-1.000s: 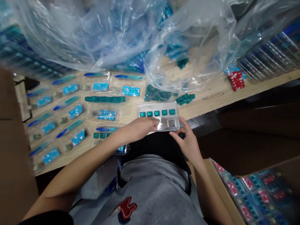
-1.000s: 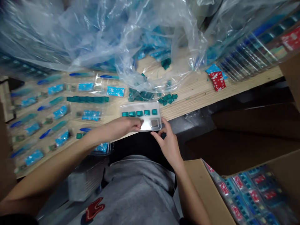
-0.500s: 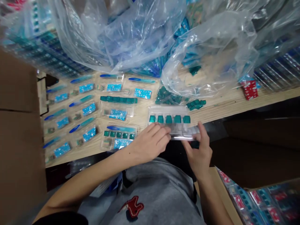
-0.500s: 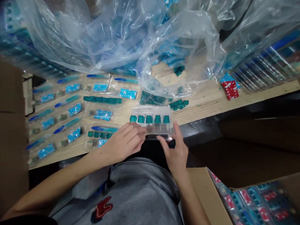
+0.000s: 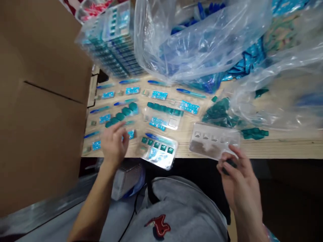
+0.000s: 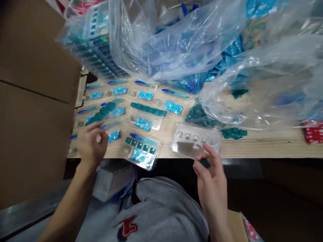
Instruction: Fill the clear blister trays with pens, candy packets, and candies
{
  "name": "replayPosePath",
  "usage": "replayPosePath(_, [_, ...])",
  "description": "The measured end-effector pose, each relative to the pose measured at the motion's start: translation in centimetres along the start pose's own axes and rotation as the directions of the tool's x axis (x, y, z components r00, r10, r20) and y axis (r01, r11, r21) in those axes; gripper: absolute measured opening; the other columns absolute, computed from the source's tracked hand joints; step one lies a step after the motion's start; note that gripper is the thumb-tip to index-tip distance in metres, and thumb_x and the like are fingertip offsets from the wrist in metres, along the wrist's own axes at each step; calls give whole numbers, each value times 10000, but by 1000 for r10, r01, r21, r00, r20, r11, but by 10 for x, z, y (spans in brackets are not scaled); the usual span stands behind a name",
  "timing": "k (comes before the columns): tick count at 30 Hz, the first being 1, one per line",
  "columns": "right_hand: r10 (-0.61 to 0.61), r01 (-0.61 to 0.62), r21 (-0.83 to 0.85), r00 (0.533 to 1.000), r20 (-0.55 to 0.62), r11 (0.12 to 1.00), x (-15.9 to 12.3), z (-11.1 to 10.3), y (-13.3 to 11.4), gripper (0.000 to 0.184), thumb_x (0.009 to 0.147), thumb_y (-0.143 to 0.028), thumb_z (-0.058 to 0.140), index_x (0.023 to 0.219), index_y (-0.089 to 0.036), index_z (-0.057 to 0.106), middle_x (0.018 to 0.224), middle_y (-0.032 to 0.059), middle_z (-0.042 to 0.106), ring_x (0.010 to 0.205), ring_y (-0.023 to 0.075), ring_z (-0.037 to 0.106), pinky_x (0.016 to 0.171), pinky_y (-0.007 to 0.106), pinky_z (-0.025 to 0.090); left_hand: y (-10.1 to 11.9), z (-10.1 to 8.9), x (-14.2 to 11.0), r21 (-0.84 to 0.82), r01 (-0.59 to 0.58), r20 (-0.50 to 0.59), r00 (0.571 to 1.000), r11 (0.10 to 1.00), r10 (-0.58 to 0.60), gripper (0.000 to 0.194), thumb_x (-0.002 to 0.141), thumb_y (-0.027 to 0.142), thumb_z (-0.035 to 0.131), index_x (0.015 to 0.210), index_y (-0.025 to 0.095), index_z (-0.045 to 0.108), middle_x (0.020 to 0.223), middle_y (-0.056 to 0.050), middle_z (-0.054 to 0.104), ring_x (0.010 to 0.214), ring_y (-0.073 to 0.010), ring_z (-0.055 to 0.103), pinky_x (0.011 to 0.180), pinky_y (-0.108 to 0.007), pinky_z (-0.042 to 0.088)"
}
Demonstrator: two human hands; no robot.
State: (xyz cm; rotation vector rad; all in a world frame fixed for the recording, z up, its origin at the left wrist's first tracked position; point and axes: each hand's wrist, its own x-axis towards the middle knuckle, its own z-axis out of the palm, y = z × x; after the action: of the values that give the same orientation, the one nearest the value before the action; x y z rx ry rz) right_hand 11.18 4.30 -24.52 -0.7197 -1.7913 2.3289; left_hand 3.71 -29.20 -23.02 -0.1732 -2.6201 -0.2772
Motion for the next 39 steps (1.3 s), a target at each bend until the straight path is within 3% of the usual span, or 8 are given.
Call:
replayPosePath(3, [296,-349,236,926,234,907,6,8,-3,401,646,-218,809,1039,-275,752,937,2,682,777,96,624,668,166,528,-57,16,15,19,137,77,987,990,-138,57,866,204,491,811,208,505,1087,-193,662,1060,-335,618,939,-560,432])
replayPosePath(6, [284,-363,221,903,321,905,2,18,-5,323,730,-237,821,1041,-287,753,987,-3,722,831,90,681,797,174,567,-69,24,25,-34,152,166,976,988,-144,98,850,287,563,842,193,535,1063,-179,654,1109,-374,603,961,-583,420])
replayPosePath(12, [76,-199,331,933,351,922,-6,35,-12,191,817,-215,790,976,-279,705,1022,-21,761,946,121,739,884,245,602,39,2,18,-419,-26,110,991,907,79,89,928,230,587,989,189,637,1053,-63,694,1055,-237,656,954,-425,488])
replayPosePath(18, [23,-129,317,948,318,940,-12,33,-26,222,747,-164,842,859,-238,666,941,-33,750,835,97,740,769,186,613,150,-14,10,-805,-24,270,875,593,402,285,930,130,611,1193,240,603,1115,-7,662,1063,-109,630,927,-212,518])
replayPosePath(28, [-295,298,30,920,257,954,-12,2,-15,201,855,-128,723,1002,-263,702,976,4,682,886,122,684,763,238,605,169,-2,10,-783,62,404,807,620,430,224,940,215,622,1159,248,652,1080,-19,655,1037,-97,650,915,-176,530])
replayPosePath(32, [-446,517,-188,836,319,835,-15,-8,-7,227,859,-56,682,1011,-225,685,996,29,678,954,139,677,837,259,583,169,4,4,-784,159,481,767,600,425,154,918,231,654,1071,233,671,978,-9,728,915,-112,706,817,-186,576])
replayPosePath(36, [-415,490,-200,850,323,848,-11,-10,-5,213,851,-72,705,997,-228,697,997,26,683,942,139,676,819,251,585,170,10,6,-753,396,623,684,525,378,133,883,186,665,1013,216,678,905,-5,761,800,-116,737,716,-177,599])
replayPosePath(39, [-317,360,-220,926,207,907,-4,-11,-5,190,842,-128,735,992,-244,736,1009,14,683,847,116,673,716,216,578,167,19,12,-710,513,674,693,483,256,147,859,199,673,1005,201,680,925,-25,763,786,-122,732,712,-199,606])
